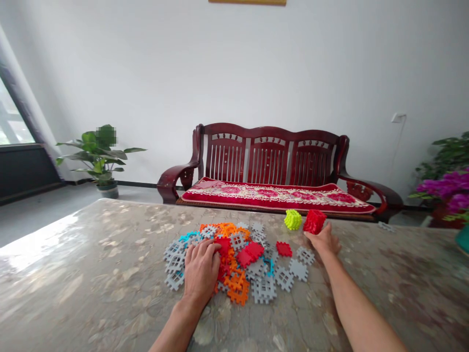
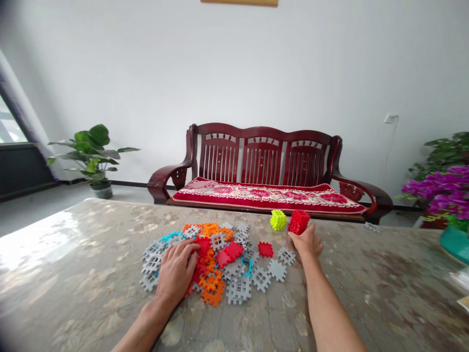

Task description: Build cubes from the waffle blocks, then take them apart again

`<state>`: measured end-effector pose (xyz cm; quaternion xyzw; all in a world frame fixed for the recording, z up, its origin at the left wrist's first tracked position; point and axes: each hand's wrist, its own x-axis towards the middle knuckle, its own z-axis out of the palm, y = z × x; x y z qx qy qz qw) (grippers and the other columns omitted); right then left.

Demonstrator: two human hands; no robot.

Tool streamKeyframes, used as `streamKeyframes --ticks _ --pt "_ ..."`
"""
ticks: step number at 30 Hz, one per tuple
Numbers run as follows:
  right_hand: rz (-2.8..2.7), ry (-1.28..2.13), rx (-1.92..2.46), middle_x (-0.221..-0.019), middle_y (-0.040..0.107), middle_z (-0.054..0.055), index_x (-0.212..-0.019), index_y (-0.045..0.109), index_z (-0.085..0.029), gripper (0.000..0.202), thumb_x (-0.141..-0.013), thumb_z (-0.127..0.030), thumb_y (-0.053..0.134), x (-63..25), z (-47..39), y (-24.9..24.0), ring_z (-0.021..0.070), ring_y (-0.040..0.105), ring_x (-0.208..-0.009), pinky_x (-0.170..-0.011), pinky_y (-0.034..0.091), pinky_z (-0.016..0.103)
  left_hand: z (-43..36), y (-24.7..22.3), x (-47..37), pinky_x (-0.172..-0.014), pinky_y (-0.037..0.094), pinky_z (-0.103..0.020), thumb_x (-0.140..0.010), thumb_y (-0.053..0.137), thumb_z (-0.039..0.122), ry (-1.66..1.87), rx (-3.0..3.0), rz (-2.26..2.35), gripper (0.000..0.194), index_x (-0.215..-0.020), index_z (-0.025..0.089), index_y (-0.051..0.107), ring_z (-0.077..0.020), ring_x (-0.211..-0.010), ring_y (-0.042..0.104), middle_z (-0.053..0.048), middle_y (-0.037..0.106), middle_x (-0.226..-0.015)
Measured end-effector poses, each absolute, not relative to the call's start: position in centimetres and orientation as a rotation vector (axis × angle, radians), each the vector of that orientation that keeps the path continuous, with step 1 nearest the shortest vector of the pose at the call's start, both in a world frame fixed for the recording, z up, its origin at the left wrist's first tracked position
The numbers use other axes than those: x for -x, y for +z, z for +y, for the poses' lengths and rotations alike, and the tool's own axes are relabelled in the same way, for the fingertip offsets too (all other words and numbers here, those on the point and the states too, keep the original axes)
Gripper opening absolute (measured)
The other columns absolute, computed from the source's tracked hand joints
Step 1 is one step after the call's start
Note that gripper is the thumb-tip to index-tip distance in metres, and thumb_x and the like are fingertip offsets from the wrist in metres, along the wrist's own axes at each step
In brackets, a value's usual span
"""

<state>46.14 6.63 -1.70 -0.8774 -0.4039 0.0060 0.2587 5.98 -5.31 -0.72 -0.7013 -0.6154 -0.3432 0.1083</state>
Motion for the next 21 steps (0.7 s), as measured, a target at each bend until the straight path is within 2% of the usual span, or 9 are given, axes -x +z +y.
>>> streamKeyframes --ticks 9,21 --pt "-1.098 0.014 2.33 -0.114 0.065 0.018 -0.135 0.042 -0.015 0.082 -0.067 -0.055 0.064 -46.3 6.2 -2.1 0.0365 0.058 -0.11 -0.093 0.041 0.048 -5.2 -0.9 -5.9 -0.105 0.033 -0.048 -0.089 0.046 0.024 -1.044 2.048 -1.786 0.023 -0.097 0.026 0.067 -0.0241 -0.11 0.057 -0.004 0.068 -0.113" --pt "-1.128 0.0 2.226 -0.107 0.069 0.014 -0.131 0.049 -0.02 0.073 -0.067 -0.053 0.063 -46.3 4.8 -2.4 0.0324 0.064 -0.099 -0.083 0.048 0.042 -5.1 -1.0 -5.9 -0.105 0.034 -0.049 -0.089 0.047 0.024 -1.066 2.039 -1.781 0.022 -0.096 0.025 0.067 -0.0239 -0.108 0.058 -0.005 0.067 -0.113"
